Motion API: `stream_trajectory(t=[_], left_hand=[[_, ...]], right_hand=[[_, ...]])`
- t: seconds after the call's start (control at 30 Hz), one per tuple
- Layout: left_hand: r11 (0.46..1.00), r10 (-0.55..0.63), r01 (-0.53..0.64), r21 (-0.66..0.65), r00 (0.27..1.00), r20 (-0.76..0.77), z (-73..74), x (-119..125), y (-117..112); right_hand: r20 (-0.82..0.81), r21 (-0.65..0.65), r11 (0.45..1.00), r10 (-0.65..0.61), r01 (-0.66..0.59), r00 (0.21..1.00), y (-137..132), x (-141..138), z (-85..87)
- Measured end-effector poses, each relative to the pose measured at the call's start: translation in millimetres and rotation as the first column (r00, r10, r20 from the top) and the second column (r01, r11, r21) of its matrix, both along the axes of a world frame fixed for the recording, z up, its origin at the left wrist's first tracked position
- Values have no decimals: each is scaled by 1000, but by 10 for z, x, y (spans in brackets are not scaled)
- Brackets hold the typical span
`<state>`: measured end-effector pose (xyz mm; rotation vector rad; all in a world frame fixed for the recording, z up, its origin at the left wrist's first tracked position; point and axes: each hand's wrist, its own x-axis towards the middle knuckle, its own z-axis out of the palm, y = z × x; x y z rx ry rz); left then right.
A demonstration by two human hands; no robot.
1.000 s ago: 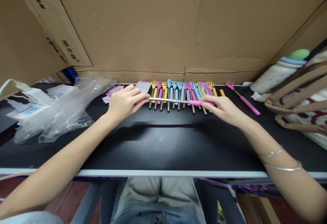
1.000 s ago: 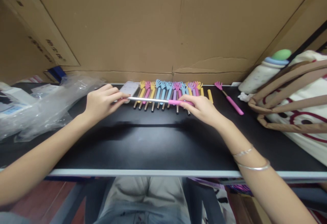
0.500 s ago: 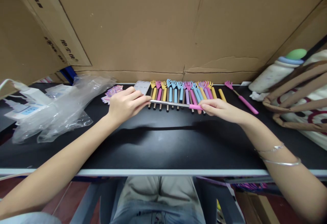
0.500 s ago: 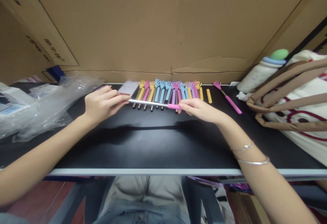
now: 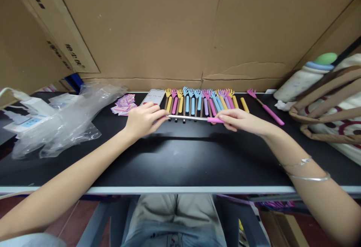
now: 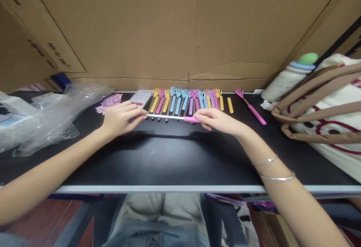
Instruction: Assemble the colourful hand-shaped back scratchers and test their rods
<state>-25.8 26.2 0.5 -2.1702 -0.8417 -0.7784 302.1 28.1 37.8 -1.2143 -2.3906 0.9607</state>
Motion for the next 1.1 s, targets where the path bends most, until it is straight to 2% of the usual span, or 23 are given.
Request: stream_trajectory(t=[0.13,0.33,0.5,0.7,0.93,1.1], left_hand=[[992,33,-32,-121,999,11,-6,-24,75],[977,161,-150,-152,985,62,136,-134,81],[966,170,-159,-205,985,35,194,-232,112],[972,90,-86,-220,996,6,192,-285,140],[980,39,-35,-194,999,18,158,-275,140],[991,27,-26,-130,1000,9,174,-257,115]], right_hand=[[-12,123,989,-80,81,997,17,8,-18],[-54,343,921,-178,186,983,33,110,38],[-54,442,881,-164,171,985,75,86,-32],[-59,444,883,-142,153,988,113,44,-117],[-67,418,894,-146,161,987,112,41,-116],[-72,331,934,-115,133,991,97,41,-132]])
